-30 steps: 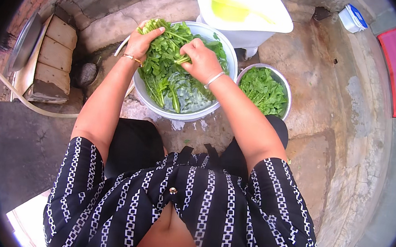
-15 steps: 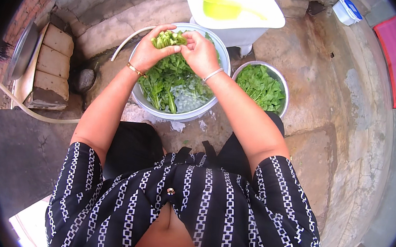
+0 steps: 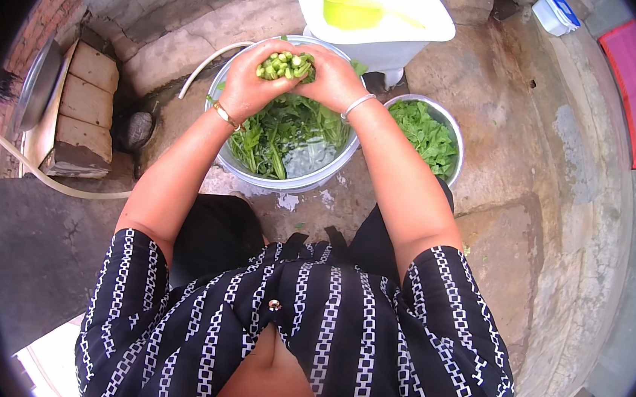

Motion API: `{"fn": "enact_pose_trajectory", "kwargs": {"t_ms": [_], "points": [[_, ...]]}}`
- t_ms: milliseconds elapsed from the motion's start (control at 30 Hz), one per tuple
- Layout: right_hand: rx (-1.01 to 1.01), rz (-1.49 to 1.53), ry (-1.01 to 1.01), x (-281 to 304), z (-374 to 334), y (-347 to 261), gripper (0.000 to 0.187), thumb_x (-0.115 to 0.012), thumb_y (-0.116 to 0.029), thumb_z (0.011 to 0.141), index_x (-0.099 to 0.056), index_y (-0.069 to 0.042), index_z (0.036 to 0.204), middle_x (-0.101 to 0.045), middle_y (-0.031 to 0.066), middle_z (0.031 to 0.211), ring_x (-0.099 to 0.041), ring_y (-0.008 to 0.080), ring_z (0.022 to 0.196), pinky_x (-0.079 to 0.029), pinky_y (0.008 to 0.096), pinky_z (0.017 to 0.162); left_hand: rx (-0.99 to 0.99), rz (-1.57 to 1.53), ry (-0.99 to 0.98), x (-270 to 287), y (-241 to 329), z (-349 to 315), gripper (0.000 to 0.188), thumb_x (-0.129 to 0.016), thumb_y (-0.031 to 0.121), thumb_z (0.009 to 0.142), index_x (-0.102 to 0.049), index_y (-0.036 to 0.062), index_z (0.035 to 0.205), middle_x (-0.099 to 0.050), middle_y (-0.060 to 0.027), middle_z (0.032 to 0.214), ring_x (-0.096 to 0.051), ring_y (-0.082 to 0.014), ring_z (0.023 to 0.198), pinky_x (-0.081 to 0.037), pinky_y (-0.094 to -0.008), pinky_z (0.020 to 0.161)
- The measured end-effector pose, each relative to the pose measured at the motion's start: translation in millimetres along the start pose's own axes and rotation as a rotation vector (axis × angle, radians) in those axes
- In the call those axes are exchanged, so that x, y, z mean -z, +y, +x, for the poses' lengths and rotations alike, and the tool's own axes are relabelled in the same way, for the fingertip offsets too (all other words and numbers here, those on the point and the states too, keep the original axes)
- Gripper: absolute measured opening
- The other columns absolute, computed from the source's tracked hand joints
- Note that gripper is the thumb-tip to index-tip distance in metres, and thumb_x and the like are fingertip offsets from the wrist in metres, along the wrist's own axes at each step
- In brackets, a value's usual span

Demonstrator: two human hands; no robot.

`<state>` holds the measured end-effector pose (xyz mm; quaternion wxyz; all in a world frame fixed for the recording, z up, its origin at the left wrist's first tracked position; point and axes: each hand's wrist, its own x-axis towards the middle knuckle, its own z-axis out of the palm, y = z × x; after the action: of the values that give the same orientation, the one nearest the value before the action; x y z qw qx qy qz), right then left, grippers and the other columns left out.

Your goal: The person picks up a bunch of leafy greens from a bowl, places it into a bucket of water, and rubs the leaves underwater with both hands.

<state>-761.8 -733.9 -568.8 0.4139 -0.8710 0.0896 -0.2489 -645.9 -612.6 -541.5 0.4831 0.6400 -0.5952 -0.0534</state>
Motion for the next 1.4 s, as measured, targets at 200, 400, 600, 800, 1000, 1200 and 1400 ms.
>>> {"fn": "enact_pose_trajectory", "kwargs": {"t_ms": [200, 400, 600, 800, 1000, 1200, 1400], "points": [[-0.431, -0.337, -0.176, -54.6, 0.1, 95.2, 0.045, -0.075, -0.026, 0.063, -0.061, -0.006, 0.101, -0.061, 0.0171, 0.102, -0.057, 0.0328, 0.098, -0.045, 0.0399, 0.086, 0.352, -0.109, 0.105, -65.3, -82.8, -19.2, 0.034, -0.076, 0.018, 0.067, -0.059, 0.0058, 0.093, -0.062, -0.0043, 0.084, -0.057, -0.0121, 0.078, -0.047, -0.0278, 0.073], [-0.696, -0.452, -0.578, -97.7, 29.3, 120.8, 0.05, -0.068, -0.032, 0.067, -0.061, -0.004, 0.108, -0.06, 0.0181, 0.108, -0.057, 0.0325, 0.102, -0.044, 0.0392, 0.091, 0.684, -0.089, 0.089, -82.1, -162.1, -35.1, 0.046, -0.078, 0.025, 0.066, -0.059, 0.0051, 0.102, -0.064, -0.0064, 0.086, -0.057, -0.0124, 0.076, -0.048, -0.0272, 0.072], [-0.644, -0.609, -0.697, -120.8, 23.1, 184.7, 0.045, -0.055, -0.036, 0.08, -0.057, -0.01, 0.116, -0.055, 0.0171, 0.119, -0.054, 0.0338, 0.107, -0.044, 0.0372, 0.091, 0.545, 0.599, -0.67, -112.5, -244.7, -32.1, 0.054, -0.054, 0.054, 0.078, -0.056, 0.02, 0.12, -0.051, -0.0149, 0.125, -0.048, -0.0293, 0.116, -0.04, -0.0387, 0.096], [-0.566, -0.565, -0.579, -100.5, 16.8, 120.9, 0.047, -0.069, -0.033, 0.069, -0.061, -0.004, 0.105, -0.06, 0.0189, 0.107, -0.057, 0.0333, 0.1, -0.046, 0.0387, 0.087, 0.424, 0.485, 0.049, -106.2, -195.7, -50.1, 0.055, -0.064, 0.051, 0.072, -0.062, 0.0109, 0.108, -0.064, -0.0133, 0.099, -0.06, -0.0278, 0.094, -0.047, -0.038, 0.083], [-0.438, -0.356, -0.273, -13.9, 50.2, 21.2, 0.044, -0.072, -0.03, 0.068, -0.06, 0.006, 0.092, -0.062, 0.024, 0.093, -0.06, 0.0335, 0.089, -0.046, 0.0372, 0.082, 0.46, -0.206, 0.144, -14.4, -58.9, 31.2, 0.038, -0.077, 0.024, 0.066, -0.062, 0.0049, 0.095, -0.066, -0.0059, 0.083, -0.061, -0.0117, 0.073, -0.049, -0.0263, 0.069], [-0.255, -0.33, -0.296, 54.8, 86.5, -64.9, 0.05, -0.067, -0.032, 0.069, -0.059, 0.007, 0.099, -0.064, 0.0198, 0.091, -0.062, 0.028, 0.087, -0.047, 0.0334, 0.081, 0.183, -0.336, 0.193, 46.1, 25.5, 84.4, 0.022, -0.072, 0.008, 0.071, -0.06, 0.0044, 0.089, -0.062, -0.0027, 0.079, -0.057, -0.0098, 0.073, -0.048, -0.0243, 0.066], [-0.396, -0.258, -0.278, -10.8, 45.5, 24.1, 0.058, -0.074, -0.034, 0.066, -0.056, 0.001, 0.108, -0.06, 0.0229, 0.103, -0.057, 0.0347, 0.098, -0.044, 0.0373, 0.088, 0.449, -0.286, 0.132, -12.8, -60.5, 27.5, 0.033, -0.078, 0.022, 0.067, -0.062, 0.0072, 0.092, -0.065, -0.0022, 0.083, -0.059, -0.0104, 0.076, -0.049, -0.0263, 0.07]]}}
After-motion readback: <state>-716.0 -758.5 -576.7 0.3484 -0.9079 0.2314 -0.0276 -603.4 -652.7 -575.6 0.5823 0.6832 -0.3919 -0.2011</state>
